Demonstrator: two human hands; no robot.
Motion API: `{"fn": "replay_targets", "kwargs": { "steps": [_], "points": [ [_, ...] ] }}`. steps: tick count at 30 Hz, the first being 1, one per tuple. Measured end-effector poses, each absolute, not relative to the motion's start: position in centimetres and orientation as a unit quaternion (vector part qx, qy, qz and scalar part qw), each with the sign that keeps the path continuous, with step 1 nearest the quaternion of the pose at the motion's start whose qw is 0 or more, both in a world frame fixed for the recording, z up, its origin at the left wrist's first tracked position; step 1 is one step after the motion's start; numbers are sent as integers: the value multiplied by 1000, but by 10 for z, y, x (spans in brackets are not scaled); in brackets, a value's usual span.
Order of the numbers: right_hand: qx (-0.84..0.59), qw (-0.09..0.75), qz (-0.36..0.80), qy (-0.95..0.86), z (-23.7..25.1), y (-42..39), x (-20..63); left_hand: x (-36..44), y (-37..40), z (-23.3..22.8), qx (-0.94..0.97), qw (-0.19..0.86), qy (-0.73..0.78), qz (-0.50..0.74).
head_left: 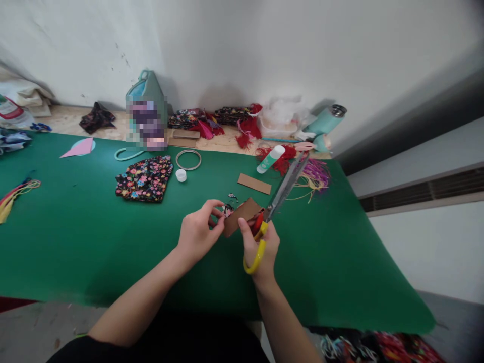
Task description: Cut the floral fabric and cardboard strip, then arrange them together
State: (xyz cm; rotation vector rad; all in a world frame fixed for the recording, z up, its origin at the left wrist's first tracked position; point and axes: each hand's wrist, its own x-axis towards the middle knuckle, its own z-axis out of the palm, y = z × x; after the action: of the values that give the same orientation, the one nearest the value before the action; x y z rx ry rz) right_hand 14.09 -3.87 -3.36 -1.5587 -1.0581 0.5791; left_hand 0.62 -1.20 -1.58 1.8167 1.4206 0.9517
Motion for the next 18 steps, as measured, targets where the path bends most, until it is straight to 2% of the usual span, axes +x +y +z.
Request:
{"fn": "replay_targets", "kwargs": {
  "steps": [18],
  "points": [
    [-647, 562, 260, -445, -35, -39, 140, 5, -11, -16, 706, 306, 515, 377]
  ]
}}
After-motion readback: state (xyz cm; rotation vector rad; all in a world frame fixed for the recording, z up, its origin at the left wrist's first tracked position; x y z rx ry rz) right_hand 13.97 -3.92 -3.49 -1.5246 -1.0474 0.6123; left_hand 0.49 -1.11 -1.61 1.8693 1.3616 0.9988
